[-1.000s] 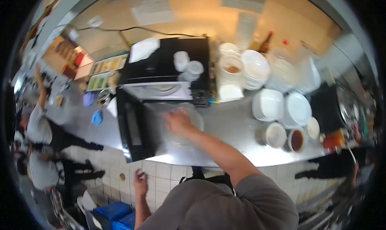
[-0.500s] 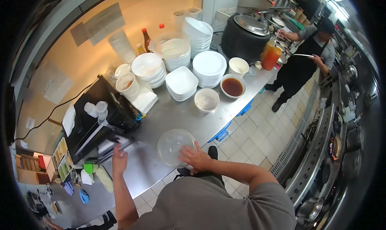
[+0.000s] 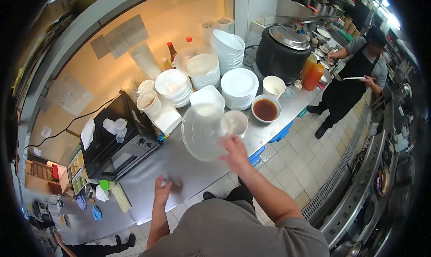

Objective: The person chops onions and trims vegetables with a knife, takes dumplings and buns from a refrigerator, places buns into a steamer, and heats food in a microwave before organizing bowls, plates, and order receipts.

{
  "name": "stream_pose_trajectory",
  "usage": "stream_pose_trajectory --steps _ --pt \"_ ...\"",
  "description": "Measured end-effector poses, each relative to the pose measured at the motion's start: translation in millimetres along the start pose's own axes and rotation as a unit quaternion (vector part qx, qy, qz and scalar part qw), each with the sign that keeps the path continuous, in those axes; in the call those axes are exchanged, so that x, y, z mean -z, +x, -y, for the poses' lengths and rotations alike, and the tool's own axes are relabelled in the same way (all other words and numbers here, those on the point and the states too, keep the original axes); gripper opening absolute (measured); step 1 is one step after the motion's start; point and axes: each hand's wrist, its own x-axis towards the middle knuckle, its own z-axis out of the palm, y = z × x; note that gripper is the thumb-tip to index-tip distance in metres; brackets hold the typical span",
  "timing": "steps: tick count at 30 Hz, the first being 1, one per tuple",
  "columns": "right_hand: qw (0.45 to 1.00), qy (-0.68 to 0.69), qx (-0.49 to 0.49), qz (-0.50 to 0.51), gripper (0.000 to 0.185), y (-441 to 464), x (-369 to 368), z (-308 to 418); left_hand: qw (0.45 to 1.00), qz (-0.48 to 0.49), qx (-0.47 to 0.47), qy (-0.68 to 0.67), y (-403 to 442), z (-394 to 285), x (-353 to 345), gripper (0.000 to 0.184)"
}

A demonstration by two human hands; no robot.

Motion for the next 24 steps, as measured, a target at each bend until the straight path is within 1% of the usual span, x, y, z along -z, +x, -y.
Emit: stream_pose_trajectory --steps 1,2,3,4,6,7,8,9,10,11,12,13,14,15,16,17,18,19,20,21,22,23,24 --pt "0.999 0.039 0.021 0.01 0.046 17 8 20 0.998 0.021 0.046 -0.026 -10 -1 -8 0.065" --pt "0.996 0.077 0.042 0.021 0.045 37 21 39 0.998 0.018 0.045 -0.029 -16 -8 -16 0.065" --pt "0.992 0.086 0.089 0.019 0.045 59 31 56 0.999 0.014 0.045 -0.024 -23 -13 -25 0.058" --pt "0.99 0.087 0.109 -0.016 0.043 77 36 78 0.999 0.006 0.048 -0.019 -31 -15 -34 0.052" --pt "0.986 0.08 0.144 0.028 0.041 135 69 107 0.999 -0.012 -0.008 0.049 3 29 -57 0.044" --pt "0.987 0.071 0.142 -0.014 0.037 154 72 122 0.997 -0.015 -0.054 0.045 5 15 -77 0.04" --pt "0.991 0.059 0.118 -0.026 0.042 171 76 138 0.994 -0.018 -0.102 0.043 18 -14 -110 0.036" --pt "0.993 0.055 0.101 -0.017 0.042 182 78 150 0.998 -0.002 -0.041 0.044 24 -52 -137 0.039" --pt "0.994 0.039 0.098 -0.024 0.046 188 80 161 0.999 0.002 -0.052 0.009 33 -77 -169 0.039" --pt "0.994 0.023 0.099 -0.029 0.049 194 83 171 0.999 0.026 -0.044 -0.014 42 -101 -199 0.038" --pt "0.995 -0.001 0.099 -0.031 0.059 200 87 176 0.996 0.05 -0.004 -0.074 46 -137 -228 0.034" --pt "0.996 -0.001 0.088 -0.029 0.059 203 94 179 0.994 0.048 -0.013 -0.099 50 -169 -254 0.033" --pt "0.995 -0.05 0.072 -0.043 0.06 207 102 183 0.991 0.047 -0.024 -0.125 56 -196 -278 0.032" --pt "0.992 -0.1 0.059 -0.052 0.061 212 105 188 0.988 0.035 -0.005 -0.151 66 -216 -299 0.031" --pt "0.993 -0.101 0.054 -0.041 0.061 216 109 191 0.984 0.021 0.011 -0.178 74 -232 -313 0.031" --pt "0.99 -0.133 0.034 -0.025 0.062 216 114 193 0.984 0.011 0.009 -0.179 81 -242 -322 0.031" --pt "0.986 -0.164 0.017 -0.011 0.063 216 118 198 0.975 0.024 0.025 -0.221 88 -254 -330 0.033" --pt "0.986 -0.163 0.018 -0.006 0.063 217 121 202 0.964 0.042 0.043 -0.26 91 -263 -338 0.035" --pt "0.988 -0.154 0.02 0.012 0.063 216 126 202 0.955 0.071 0.058 -0.281 91 -268 -346 0.039" --pt "0.989 -0.145 0.021 0.028 0.063 213 130 203 0.956 0.072 0.059 -0.279 93 -270 -355 0.039" --pt "0.987 -0.154 0.034 0.011 0.058 214 134 202 0.947 0.075 0.068 -0.304 96 -272 -364 0.041" --pt "0.987 -0.154 0.034 0.012 0.058 213 144 203 0.937 0.077 0.076 -0.331 97 -274 -373 0.043" --pt "0.989 -0.14 0.041 -0.01 0.055 214 152 205 0.938 0.069 0.07 -0.333 98 -281 -382 0.043"
